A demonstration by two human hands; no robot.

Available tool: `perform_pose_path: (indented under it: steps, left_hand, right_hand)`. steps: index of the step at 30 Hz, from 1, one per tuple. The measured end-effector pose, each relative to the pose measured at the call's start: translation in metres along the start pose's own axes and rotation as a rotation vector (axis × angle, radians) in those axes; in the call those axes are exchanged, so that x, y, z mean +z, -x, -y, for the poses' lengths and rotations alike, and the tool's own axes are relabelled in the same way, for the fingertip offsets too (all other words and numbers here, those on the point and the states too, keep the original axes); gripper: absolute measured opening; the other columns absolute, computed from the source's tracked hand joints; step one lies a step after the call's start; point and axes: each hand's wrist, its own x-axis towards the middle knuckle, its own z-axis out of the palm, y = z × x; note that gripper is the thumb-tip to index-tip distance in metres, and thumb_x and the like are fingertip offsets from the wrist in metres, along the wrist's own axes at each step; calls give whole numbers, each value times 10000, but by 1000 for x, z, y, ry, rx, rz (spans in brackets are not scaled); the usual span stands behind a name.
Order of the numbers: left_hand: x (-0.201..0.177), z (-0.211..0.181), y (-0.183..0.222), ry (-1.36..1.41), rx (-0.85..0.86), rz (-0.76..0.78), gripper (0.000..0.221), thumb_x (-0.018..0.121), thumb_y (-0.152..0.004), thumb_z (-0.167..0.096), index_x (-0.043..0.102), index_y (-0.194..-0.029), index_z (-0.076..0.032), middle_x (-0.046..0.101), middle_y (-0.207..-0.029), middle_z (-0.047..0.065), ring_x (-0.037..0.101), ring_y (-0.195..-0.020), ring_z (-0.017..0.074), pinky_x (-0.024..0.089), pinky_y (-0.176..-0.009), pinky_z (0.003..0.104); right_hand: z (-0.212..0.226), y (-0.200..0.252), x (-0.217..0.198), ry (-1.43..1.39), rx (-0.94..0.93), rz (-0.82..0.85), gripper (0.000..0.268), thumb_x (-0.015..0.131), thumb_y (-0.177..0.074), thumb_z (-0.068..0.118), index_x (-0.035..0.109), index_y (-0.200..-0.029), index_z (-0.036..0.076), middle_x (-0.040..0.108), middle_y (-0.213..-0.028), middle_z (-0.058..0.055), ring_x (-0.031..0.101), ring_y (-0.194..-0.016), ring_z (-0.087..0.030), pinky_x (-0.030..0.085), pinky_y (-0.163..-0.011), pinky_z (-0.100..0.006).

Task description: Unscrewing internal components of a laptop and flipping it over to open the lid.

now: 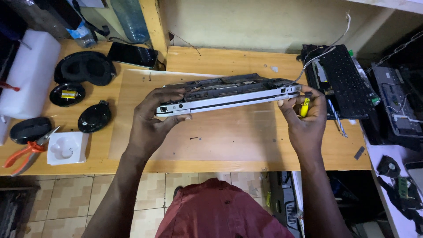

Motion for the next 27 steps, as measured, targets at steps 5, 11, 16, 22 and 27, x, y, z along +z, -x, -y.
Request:
perform_pose_path:
  steps: [5, 11, 16, 22, 27]
  left_hand:
    - [-2, 2, 2, -68, 44, 32, 415, 877, -771, -4, 702, -1147, 11, 708, -1130, 202, 663, -1214, 448, 501, -1073, 558]
    - [-6, -7, -1, -98, 49, 98, 391, 838, -818, -3, 718, -1189, -11, 701, -1172, 202, 632, -1247, 476, 477, -1077, 583]
    - [-8, -8, -3, -80, 30, 91, 342, 833, -832, -14, 723, -1155, -2, 709, -1141, 210, 649, -1216, 478, 496, -1048, 571]
    - [-10, -9, -4, -79, 32, 91, 340, 838, -832, -17, 731, -1155, -20, 720, -1142, 185, 663, -1213, 445, 506, -1049, 547]
    - [-10, -16, -12, -553, 192, 140, 419, 906, -809, -146, 718, -1168, -41, 723, -1062, 169, 695, -1060, 427, 505, -990, 576]
  right_hand:
    - [-10, -1, -4, 13, -5, 8, 549, 802, -948, -13, 468, -1383, -25, 591, -888, -105, 541, -656, -74, 484, -615, -172]
    - [34, -3, 4, 227, -109, 115, 691, 826, -925, -33, 459, -1511, -49, 572, -860, -165, 488, -631, -149, 455, -604, -261]
    - [17, -12, -2, 313, -196, 115, 524, 838, -932, -33, 612, -1405, -30, 566, -733, -131, 491, -597, -185, 448, -615, -317]
    - [28, -14, -1, 443, -273, 80, 424, 880, -945, 56, 697, -1327, 46, 597, -701, -93, 509, -583, -234, 468, -668, -382]
    - [38, -13, 3, 410, -269, 73, 418, 869, -923, 14, 696, -1302, 45, 520, -617, -70, 452, -552, -214, 439, -631, -377]
